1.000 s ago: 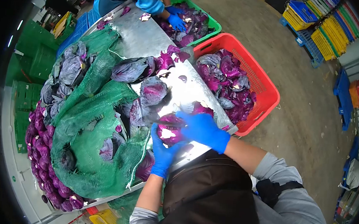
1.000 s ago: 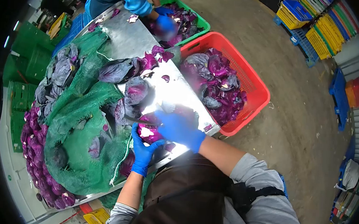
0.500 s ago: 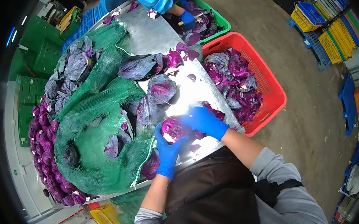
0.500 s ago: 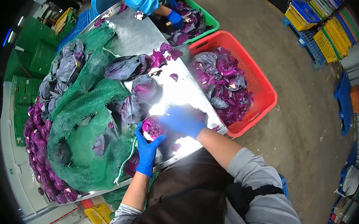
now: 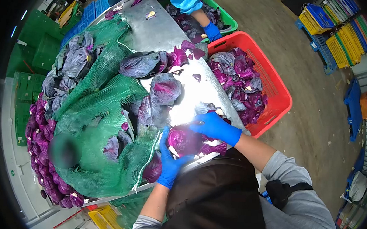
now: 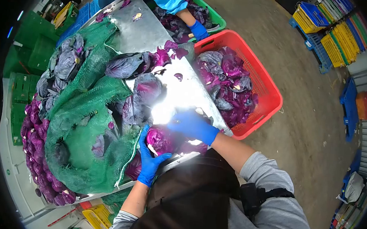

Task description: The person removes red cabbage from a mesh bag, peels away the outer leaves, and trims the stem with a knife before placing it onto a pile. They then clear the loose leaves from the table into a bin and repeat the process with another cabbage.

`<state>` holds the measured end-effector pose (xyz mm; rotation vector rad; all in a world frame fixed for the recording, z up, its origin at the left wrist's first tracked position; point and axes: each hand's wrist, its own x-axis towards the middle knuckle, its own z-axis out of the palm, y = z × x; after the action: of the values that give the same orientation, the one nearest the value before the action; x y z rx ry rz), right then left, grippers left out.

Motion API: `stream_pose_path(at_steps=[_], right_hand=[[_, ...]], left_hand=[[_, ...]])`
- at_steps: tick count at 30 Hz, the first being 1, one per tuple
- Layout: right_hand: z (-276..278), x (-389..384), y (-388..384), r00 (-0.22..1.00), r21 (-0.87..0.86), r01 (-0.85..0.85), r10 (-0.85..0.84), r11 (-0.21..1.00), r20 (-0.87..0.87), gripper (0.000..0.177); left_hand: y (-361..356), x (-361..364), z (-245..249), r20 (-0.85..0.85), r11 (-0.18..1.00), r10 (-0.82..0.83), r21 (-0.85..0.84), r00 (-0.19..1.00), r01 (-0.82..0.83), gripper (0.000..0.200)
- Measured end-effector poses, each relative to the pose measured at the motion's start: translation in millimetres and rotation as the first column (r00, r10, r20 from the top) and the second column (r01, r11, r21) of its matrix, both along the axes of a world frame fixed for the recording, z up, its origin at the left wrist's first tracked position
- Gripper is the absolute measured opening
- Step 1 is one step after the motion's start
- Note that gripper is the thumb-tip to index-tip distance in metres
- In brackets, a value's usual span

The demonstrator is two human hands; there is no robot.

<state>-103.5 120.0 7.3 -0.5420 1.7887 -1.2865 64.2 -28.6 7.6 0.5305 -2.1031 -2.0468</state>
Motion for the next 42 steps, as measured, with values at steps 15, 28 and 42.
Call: stream_pose_path(at_steps=[15, 28, 42], right_hand=[[20.8, 2.5, 9.1, 0.849, -0.099, 0.054, -0.098, 0.994, -0.519, 0.047], [26.2, -10.8, 10.2, 0.866, -0.071, -0.289, 0.23, 0.955, -0.444, 0.049], [53.8, -28.5, 38.7, 0.996, -0.303, -0.08, 0.063, 0.95, -0.064, 0.029]], left_hand=[[-15.8, -12.7, 7.0, 0.049, 0.975, 0.096, 0.198, 0.994, -0.103, 0.093], [-32.2, -27.9, 6.9, 0.109, 0.853, 0.137, 0.493, 0.985, -0.173, 0.069], [-25.9, -27.7, 5.8, 0.114, 0.604, 0.108, 0.782, 0.988, -0.156, 0.061]])
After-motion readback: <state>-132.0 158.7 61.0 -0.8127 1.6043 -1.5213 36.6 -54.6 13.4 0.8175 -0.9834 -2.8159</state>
